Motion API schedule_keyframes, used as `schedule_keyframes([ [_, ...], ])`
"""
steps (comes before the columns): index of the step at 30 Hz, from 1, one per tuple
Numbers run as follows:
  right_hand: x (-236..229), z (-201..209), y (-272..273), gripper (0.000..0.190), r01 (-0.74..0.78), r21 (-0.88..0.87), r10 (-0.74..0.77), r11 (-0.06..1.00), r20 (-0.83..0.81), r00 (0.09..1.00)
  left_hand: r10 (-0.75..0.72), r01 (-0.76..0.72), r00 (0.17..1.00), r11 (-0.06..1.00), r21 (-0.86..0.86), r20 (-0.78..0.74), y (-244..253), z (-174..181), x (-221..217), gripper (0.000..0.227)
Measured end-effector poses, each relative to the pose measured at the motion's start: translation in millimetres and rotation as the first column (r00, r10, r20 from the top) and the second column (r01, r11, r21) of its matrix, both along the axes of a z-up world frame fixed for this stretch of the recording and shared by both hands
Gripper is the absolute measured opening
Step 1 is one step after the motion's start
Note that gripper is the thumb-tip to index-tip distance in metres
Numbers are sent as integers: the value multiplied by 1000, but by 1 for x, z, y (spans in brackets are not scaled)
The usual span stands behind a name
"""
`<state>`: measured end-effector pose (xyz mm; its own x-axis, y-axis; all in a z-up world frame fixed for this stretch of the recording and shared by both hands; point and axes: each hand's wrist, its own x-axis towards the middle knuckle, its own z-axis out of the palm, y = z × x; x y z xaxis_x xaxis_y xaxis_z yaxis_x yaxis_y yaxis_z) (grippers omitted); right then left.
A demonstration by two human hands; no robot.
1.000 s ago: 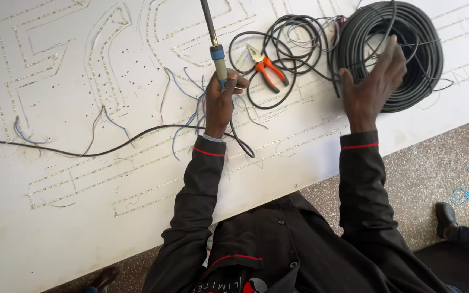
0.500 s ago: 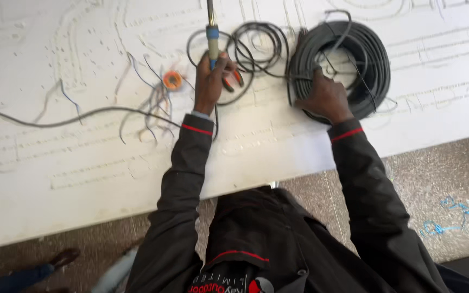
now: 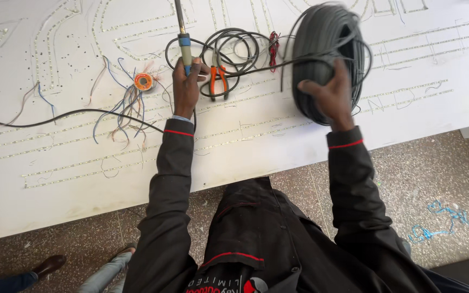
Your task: The person uses a soldering iron to attach wires to LED strips arranged on a white board. They repeatedly heat the soldering iron, apply solder to connection points, and use pliers to adjust wires. The person also handles a roll of black cable and a spool of solder wire during the process.
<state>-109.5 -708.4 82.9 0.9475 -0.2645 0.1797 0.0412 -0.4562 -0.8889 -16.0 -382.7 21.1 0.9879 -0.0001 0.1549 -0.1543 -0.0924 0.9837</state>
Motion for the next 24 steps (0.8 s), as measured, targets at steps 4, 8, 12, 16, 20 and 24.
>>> schedule_keyframes([
  [4, -8, 32, -36, 47, 102, 400, -192, 911, 192, 963, -28, 29, 999, 999, -23, 38, -2, 4, 23, 28],
  [8, -16, 47, -48, 34, 150, 622, -350, 768, 213, 912, -22, -3, 987, 989, -149, -162, -26, 11, 37, 12],
  [12, -17, 44, -47, 31, 171, 565, -374, 807, 266, 888, -113, 105, 991, 989, -108, -66, -59, 8, 42, 21],
  [16, -16, 46, -50, 38, 129, 599, -409, 790, 360, 838, -83, 50, 989, 968, 247, 124, -82, 0, 47, 32],
  [20, -19, 58, -63, 46, 117, 488, -350, 865, 418, 839, 111, -441, 787, 789, 427, 607, -82, 24, 44, 33],
  [24, -12, 60, -81, 38, 75, 409, -273, 909, 452, 849, 103, -158, 984, 882, 445, 145, -93, -17, 63, 27],
])
